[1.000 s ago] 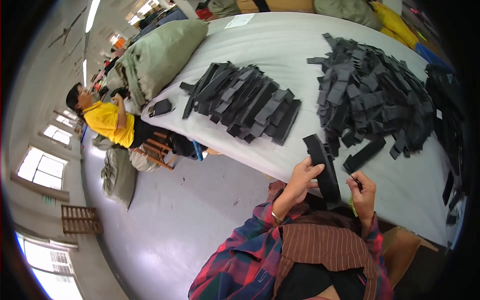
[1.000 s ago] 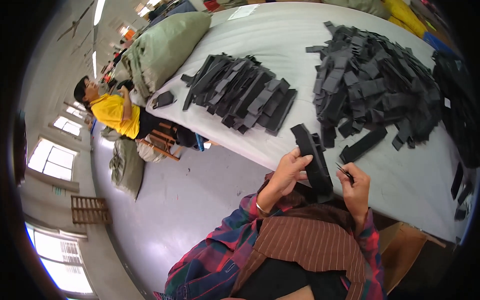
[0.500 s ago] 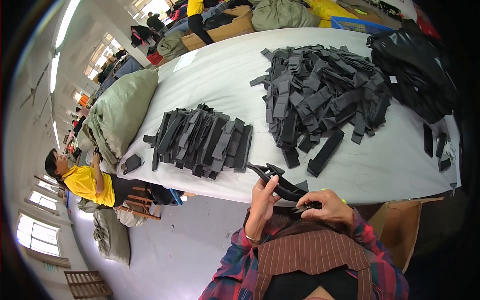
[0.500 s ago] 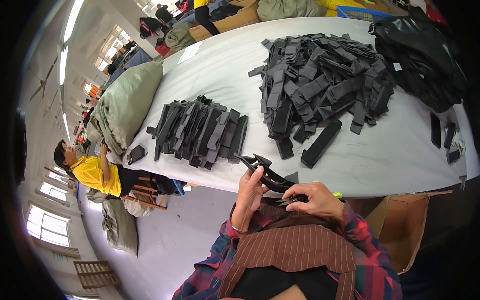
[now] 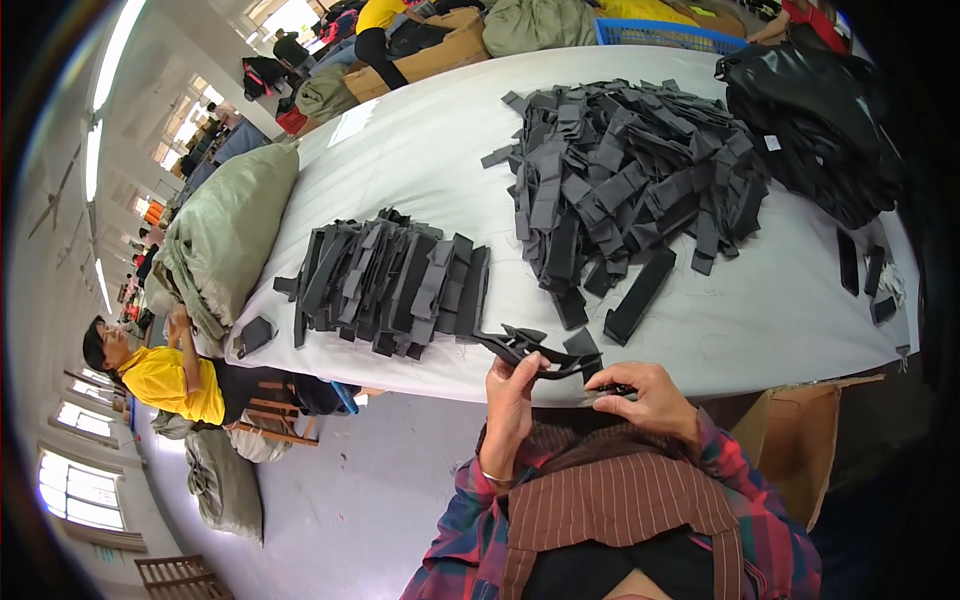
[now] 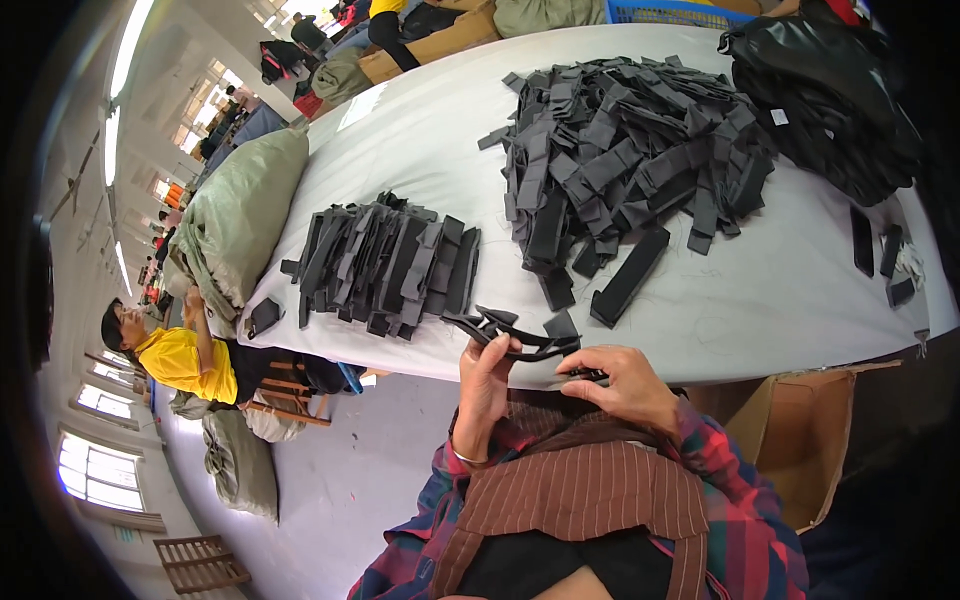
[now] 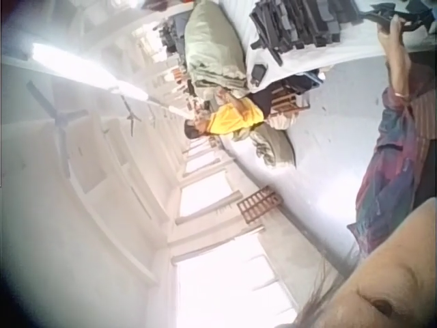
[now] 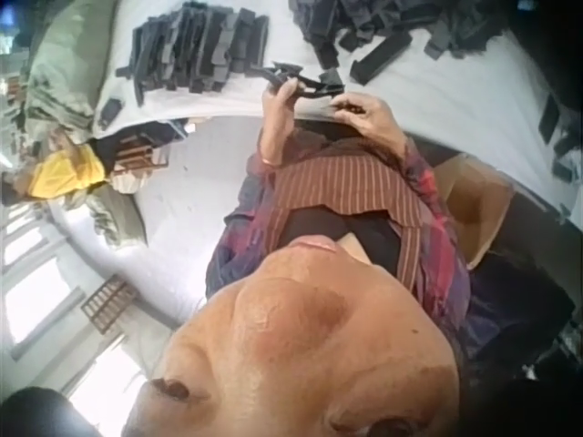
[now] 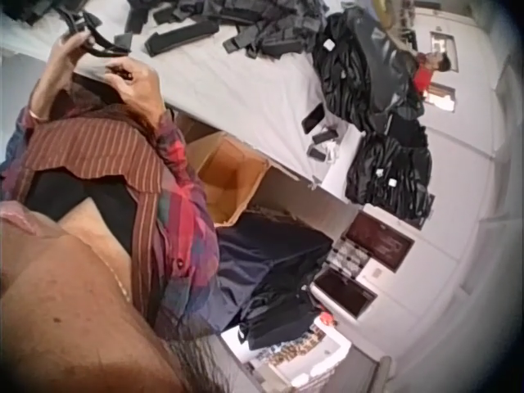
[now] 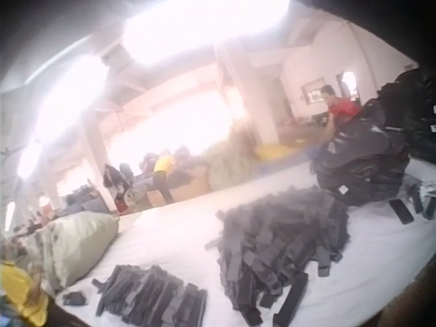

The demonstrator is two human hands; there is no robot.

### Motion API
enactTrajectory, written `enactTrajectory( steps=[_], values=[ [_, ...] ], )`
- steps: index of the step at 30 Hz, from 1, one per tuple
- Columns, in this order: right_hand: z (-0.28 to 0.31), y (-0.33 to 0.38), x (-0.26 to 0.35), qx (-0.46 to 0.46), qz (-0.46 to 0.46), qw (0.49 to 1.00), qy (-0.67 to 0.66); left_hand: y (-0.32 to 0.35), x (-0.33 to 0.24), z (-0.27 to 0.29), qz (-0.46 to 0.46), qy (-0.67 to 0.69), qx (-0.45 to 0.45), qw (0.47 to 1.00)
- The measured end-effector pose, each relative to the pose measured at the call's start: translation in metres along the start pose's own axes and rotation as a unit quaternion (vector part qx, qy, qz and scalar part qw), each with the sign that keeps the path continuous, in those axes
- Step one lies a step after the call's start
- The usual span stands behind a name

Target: Trimming excess threads from black fabric strips using snips.

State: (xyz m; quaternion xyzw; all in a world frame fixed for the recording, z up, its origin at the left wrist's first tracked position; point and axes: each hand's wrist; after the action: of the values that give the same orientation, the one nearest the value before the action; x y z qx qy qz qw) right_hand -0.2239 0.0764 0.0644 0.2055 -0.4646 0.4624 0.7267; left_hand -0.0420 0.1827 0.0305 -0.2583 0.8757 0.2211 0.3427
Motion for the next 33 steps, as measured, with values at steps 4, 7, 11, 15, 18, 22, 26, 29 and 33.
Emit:
enactTrajectory(
  steps=[4, 7, 11, 15, 18, 22, 26, 29, 33],
  values=[
    [-0.001, -0.01, -0.013, -0.069, 0.003, 0.998, 0.003, -0.014, -0.003, -0.006, -0.045, 0.022, 0.028, 0.998],
    [0.008, -0.017, 0.01, -0.101, -0.01, 0.995, 0.007, -0.013, -0.017, -0.005, -0.088, -0.014, 0.08, 0.993],
    [0.0, -0.024, 0.01, -0.157, 0.04, 0.985, 0.066, -0.006, -0.016, -0.012, -0.106, -0.035, 0.067, 0.992],
    [-0.007, -0.028, 0.011, -0.164, 0.041, 0.976, 0.139, -0.002, -0.008, -0.013, -0.111, -0.079, 0.08, 0.987],
    [-0.016, -0.03, 0.01, -0.185, 0.057, 0.957, 0.215, 0.003, -0.005, -0.016, -0.125, -0.108, 0.088, 0.982],
    [-0.026, -0.036, 0.006, -0.208, 0.065, 0.93, 0.297, 0.004, -0.003, -0.014, -0.139, -0.161, 0.097, 0.972],
    [-0.031, -0.042, 0.004, -0.21, 0.065, 0.922, 0.318, 0.003, 0.003, -0.011, -0.134, -0.17, 0.087, 0.972],
    [-0.033, -0.044, 0.004, -0.186, 0.054, 0.92, 0.342, 0.003, 0.009, -0.007, -0.149, -0.176, 0.038, 0.972],
    [-0.034, -0.043, 0.004, -0.175, 0.049, 0.916, 0.358, 0.003, 0.009, -0.008, -0.146, -0.179, 0.053, 0.971]
  ],
)
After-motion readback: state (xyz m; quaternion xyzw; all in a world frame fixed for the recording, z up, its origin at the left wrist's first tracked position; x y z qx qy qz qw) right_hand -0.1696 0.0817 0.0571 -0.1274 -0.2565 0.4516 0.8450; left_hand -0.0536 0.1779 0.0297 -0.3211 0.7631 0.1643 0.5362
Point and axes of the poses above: each hand's wrist, its own y-axis away from the middle knuckle, its own z-axis out of the back of the hand, x = y × z, and after that the axes turned 10 degrees about y, right-handed
